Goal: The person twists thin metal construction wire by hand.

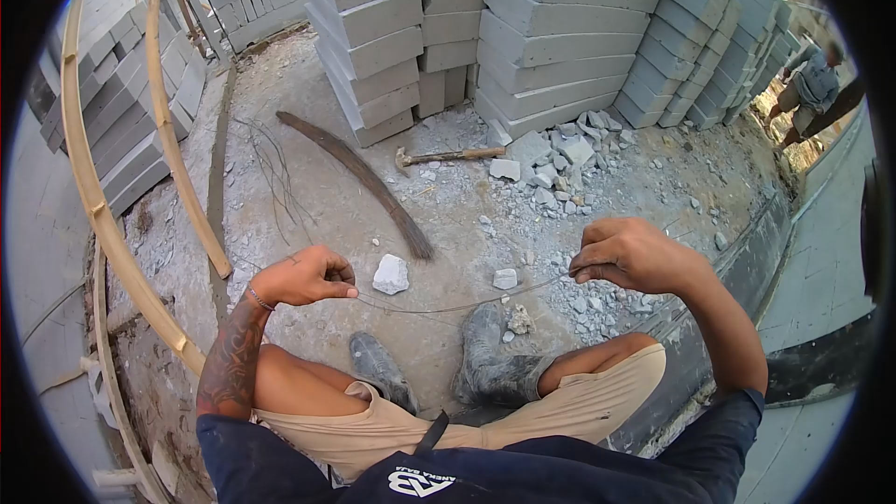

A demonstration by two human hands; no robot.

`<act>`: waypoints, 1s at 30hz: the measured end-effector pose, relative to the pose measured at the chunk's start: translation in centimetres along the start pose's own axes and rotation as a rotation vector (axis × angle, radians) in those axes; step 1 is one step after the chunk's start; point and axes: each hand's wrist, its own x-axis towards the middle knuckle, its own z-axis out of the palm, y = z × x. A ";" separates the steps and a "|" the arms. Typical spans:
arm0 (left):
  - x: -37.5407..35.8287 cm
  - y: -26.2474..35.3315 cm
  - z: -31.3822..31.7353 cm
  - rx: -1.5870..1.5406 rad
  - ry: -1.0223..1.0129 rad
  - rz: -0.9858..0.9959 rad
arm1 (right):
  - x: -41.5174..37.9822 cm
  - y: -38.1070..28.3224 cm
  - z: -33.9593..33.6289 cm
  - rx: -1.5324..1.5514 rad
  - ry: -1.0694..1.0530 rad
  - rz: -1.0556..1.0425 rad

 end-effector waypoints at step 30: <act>-3.6 -4.5 -3.9 -0.398 0.127 -0.099 | -1.9 0.1 9.9 -0.364 0.513 -0.058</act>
